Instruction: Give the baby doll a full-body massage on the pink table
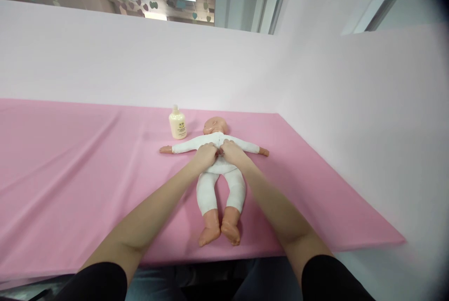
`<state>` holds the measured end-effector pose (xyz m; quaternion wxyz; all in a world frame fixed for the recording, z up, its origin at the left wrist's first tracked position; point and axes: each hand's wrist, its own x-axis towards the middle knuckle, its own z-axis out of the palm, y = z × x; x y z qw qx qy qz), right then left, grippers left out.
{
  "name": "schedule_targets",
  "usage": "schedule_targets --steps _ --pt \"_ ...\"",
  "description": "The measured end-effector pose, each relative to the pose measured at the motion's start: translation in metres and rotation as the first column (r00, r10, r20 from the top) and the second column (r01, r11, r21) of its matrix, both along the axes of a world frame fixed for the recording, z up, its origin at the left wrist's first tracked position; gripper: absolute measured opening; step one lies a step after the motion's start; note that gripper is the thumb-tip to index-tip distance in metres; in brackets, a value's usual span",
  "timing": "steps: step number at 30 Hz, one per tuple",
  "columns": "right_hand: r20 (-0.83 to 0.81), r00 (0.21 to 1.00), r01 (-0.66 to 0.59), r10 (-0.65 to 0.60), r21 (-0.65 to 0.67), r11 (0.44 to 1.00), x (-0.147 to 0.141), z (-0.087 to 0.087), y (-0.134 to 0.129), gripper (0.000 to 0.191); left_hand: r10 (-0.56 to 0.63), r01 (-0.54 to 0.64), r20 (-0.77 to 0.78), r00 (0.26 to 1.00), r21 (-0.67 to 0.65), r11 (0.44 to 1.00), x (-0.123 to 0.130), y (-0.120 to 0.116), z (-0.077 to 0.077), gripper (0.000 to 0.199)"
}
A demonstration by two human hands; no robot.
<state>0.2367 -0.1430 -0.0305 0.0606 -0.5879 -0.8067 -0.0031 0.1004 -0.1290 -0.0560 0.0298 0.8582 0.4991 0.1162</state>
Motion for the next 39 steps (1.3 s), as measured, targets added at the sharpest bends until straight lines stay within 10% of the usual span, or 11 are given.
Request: schedule_targets --steps 39 --pt "-0.207 0.975 -0.065 0.087 0.109 0.992 0.013 -0.045 0.037 0.027 0.046 -0.073 0.150 0.988 0.180 0.981 -0.004 0.024 -0.024 0.016"
